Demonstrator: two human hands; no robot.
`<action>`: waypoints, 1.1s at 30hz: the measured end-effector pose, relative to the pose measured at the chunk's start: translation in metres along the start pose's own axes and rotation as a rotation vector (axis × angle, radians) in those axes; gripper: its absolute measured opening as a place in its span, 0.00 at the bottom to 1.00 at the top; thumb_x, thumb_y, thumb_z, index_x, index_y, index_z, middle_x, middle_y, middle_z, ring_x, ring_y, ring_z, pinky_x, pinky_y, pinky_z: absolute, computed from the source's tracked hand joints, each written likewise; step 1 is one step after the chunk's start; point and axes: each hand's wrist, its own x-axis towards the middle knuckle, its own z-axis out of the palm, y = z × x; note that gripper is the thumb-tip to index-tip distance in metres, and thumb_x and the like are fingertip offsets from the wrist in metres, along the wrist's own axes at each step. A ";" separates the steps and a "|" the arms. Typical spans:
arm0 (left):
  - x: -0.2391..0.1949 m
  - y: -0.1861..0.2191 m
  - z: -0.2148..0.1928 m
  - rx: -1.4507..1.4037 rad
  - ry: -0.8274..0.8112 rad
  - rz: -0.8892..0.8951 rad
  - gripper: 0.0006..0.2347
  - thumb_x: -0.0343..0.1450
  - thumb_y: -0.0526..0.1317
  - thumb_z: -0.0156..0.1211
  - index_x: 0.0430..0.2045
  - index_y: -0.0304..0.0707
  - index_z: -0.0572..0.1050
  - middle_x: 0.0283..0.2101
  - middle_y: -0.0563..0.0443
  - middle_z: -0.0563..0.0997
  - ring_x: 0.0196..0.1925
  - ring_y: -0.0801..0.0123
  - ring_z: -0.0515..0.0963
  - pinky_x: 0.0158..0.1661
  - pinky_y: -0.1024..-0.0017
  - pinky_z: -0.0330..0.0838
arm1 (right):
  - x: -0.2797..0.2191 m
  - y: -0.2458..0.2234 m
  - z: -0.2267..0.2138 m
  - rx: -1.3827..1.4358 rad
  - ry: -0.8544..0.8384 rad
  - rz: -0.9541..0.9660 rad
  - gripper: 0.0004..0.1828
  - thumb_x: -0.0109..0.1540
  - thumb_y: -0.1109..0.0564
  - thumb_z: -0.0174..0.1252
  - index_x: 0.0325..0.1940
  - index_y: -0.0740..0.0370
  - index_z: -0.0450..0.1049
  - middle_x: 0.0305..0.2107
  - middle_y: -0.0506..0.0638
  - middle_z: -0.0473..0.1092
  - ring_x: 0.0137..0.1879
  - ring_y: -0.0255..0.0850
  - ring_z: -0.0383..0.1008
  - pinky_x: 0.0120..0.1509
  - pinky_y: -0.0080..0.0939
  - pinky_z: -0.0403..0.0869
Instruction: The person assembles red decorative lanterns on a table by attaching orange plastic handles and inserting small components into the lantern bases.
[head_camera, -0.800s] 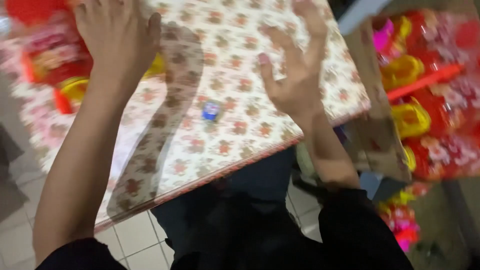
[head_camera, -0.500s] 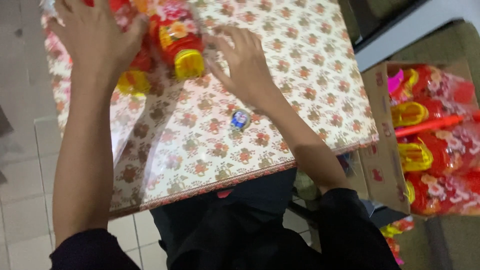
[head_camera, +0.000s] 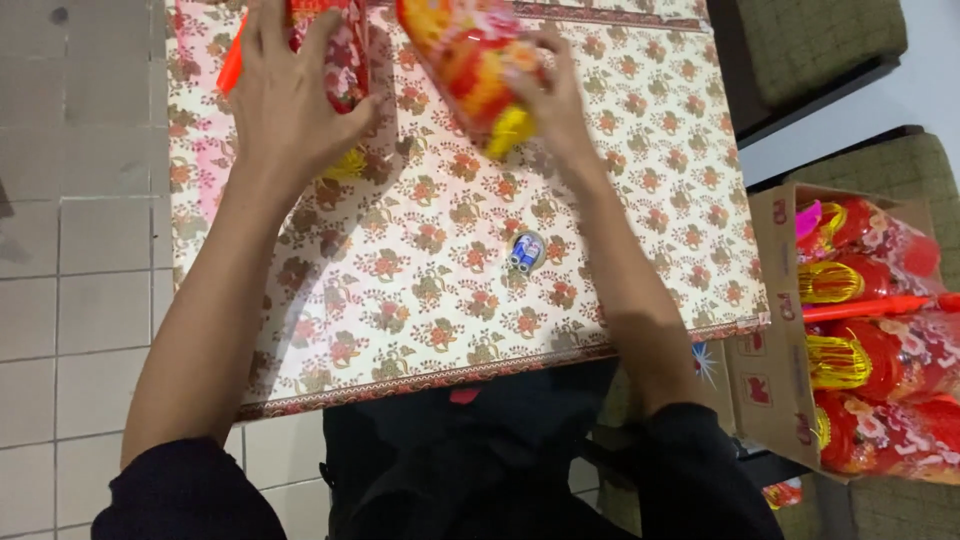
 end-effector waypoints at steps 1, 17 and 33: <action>0.000 -0.002 0.003 -0.002 -0.005 -0.007 0.32 0.72 0.55 0.70 0.69 0.42 0.65 0.70 0.28 0.49 0.71 0.35 0.50 0.53 0.21 0.64 | -0.005 -0.001 -0.011 -0.002 -0.006 0.007 0.27 0.63 0.44 0.63 0.61 0.46 0.60 0.61 0.68 0.68 0.58 0.58 0.80 0.47 0.54 0.92; -0.017 0.038 0.034 0.103 -0.069 0.124 0.41 0.70 0.69 0.49 0.74 0.50 0.46 0.76 0.34 0.38 0.78 0.44 0.38 0.68 0.31 0.27 | -0.083 -0.076 -0.122 0.080 -0.157 -0.416 0.43 0.62 0.34 0.59 0.72 0.54 0.53 0.69 0.58 0.57 0.76 0.56 0.62 0.83 0.62 0.70; 0.040 0.095 0.060 -0.397 0.367 0.302 0.11 0.71 0.33 0.64 0.46 0.44 0.76 0.55 0.48 0.78 0.56 0.54 0.74 0.55 0.51 0.69 | -0.106 -0.084 -0.158 0.272 -0.181 -0.499 0.36 0.60 0.41 0.55 0.70 0.49 0.57 0.71 0.52 0.57 0.81 0.53 0.58 0.86 0.60 0.68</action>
